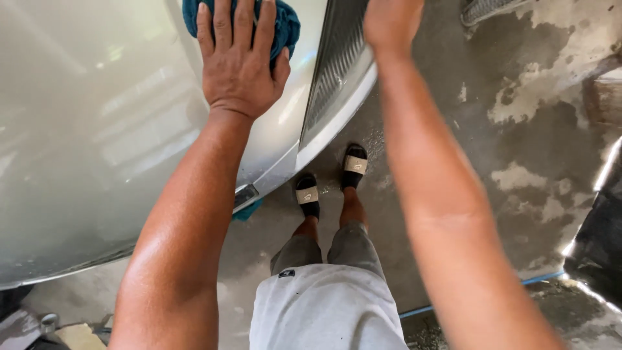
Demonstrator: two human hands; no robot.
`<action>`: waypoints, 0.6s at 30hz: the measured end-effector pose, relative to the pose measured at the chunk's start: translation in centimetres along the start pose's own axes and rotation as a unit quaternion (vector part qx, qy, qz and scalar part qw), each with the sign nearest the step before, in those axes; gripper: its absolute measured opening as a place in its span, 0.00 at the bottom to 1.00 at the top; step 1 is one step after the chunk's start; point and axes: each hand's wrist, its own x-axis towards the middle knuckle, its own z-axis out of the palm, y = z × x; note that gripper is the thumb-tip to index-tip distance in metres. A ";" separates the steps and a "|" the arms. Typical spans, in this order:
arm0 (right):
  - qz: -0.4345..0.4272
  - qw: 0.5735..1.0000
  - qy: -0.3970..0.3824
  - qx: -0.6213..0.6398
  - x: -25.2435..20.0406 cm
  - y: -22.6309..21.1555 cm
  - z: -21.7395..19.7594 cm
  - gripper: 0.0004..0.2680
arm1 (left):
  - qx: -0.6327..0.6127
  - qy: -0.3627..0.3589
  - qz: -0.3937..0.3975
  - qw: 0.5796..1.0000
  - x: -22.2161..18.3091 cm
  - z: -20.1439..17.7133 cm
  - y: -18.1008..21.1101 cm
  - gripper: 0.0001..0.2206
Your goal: The person scrubs a car headlight with a black sponge and wipes it with a blue cloth. They repeatedly dip the sponge into a bucket of water and continue scrubbing and wiping the headlight surface.
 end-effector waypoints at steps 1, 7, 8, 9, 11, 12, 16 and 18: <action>-0.019 1.000 0.009 0.001 -2.2 -1.4 -0.8 0.07 | 0.001 -0.006 -0.003 1.000 -0.1 0.0 0.0 0.28; -0.050 0.997 -0.025 0.045 -18.1 -9.4 -5.5 0.20 | 0.004 -0.012 -0.005 1.000 0.0 0.0 -0.3 0.27; -0.036 0.997 -0.036 0.066 -19.3 -9.1 -5.3 0.20 | 0.008 -0.018 -0.007 1.000 0.3 -0.2 -0.3 0.28; -0.038 0.997 -0.030 0.066 -17.8 -8.5 -5.3 0.20 | 0.009 -0.014 -0.004 1.000 0.1 0.0 -0.2 0.28; -0.120 0.993 -0.019 0.000 -14.8 -8.0 -5.2 0.19 | 0.015 -0.003 -0.004 1.000 -0.1 0.4 -0.5 0.28; -0.121 0.992 -0.020 0.003 -11.6 -7.1 -5.0 0.19 | 0.018 -0.003 -0.006 1.000 -0.1 0.3 -0.1 0.28; -0.087 0.993 -0.047 -0.066 -0.7 -5.9 -3.9 0.15 | 0.015 0.000 -0.010 1.000 0.1 0.4 -0.2 0.28; 0.000 0.987 -0.121 -0.102 0.1 -6.1 -4.1 0.12 | 0.028 0.008 -0.006 1.000 -0.1 0.3 0.0 0.27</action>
